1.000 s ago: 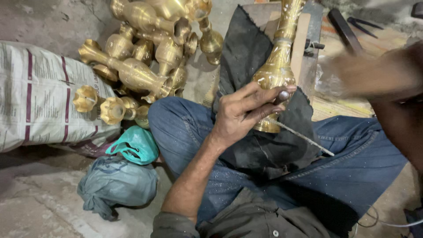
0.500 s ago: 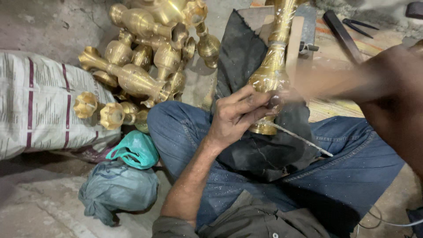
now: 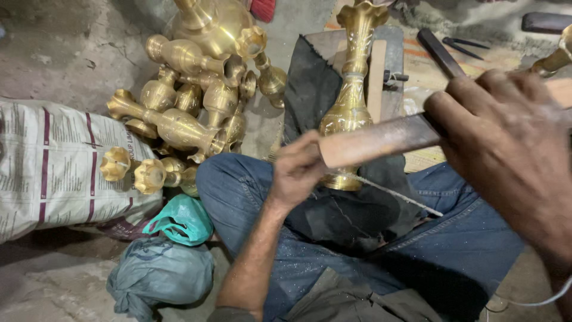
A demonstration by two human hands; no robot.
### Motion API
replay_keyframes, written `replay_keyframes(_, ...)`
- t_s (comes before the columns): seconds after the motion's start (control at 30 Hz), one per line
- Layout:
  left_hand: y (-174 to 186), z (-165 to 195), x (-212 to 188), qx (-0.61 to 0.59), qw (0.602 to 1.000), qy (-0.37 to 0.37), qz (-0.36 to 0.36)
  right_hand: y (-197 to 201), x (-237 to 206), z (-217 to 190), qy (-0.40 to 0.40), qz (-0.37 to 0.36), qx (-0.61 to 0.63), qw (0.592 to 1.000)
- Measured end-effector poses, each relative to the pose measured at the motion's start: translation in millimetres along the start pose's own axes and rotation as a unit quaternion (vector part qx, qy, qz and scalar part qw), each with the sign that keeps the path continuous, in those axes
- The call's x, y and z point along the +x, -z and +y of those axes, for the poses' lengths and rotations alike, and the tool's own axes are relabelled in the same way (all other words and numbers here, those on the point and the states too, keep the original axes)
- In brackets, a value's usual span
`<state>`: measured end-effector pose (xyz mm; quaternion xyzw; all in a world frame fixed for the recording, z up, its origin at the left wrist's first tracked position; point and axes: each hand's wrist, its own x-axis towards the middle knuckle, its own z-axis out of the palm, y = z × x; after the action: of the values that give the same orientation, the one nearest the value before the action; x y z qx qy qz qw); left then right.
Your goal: The person sits on the floor holding a brass vase against their lap and uses a small punch and a wooden mallet to repeatedly strike and shape the vase's surface, repositioning the punch around the vase as they work.
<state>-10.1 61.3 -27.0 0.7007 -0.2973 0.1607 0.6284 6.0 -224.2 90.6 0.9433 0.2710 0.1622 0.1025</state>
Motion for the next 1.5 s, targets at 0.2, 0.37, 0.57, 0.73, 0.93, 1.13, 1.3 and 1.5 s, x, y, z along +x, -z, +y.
replay_keyframes(0.2,7.8,-6.3,-10.4,-0.113,0.908,0.104,0.389,-54.6,29.9,-23.4,-0.118,-0.005,0.452,0.884)
replay_keyframes(0.37,12.3,-10.3,-13.0,-0.089,0.910,0.176,0.364,-76.3,54.0,-44.2,-0.229,-0.147,0.607,0.746)
replay_keyframes(0.57,-2.2,13.7,-3.0,-0.075,0.945,0.169,0.269,-83.8,57.9,-35.4,-0.187,-0.164,0.735,0.630)
replay_keyframes(0.73,-26.8,41.0,18.4,0.051,0.980,0.105,0.164,-80.3,54.3,-31.3,-0.178,-0.182,0.720,0.646)
replay_keyframes(0.93,-33.5,46.6,32.2,0.091,0.985,0.086,0.122,-54.4,28.1,-13.6,-0.202,-0.095,0.323,0.920)
replay_keyframes(1.13,-39.5,43.7,27.7,0.130,0.973,0.089,0.167,-6.7,25.8,14.0,-0.023,0.014,0.056,0.998)
replay_keyframes(1.3,-48.9,42.8,24.8,0.104,0.959,0.123,0.235,37.8,39.8,20.4,0.055,0.069,-0.104,0.991)
replay_keyframes(1.5,-48.9,43.1,20.6,0.193,0.947,0.128,0.225,54.0,52.6,19.6,0.086,0.061,-0.116,0.988)
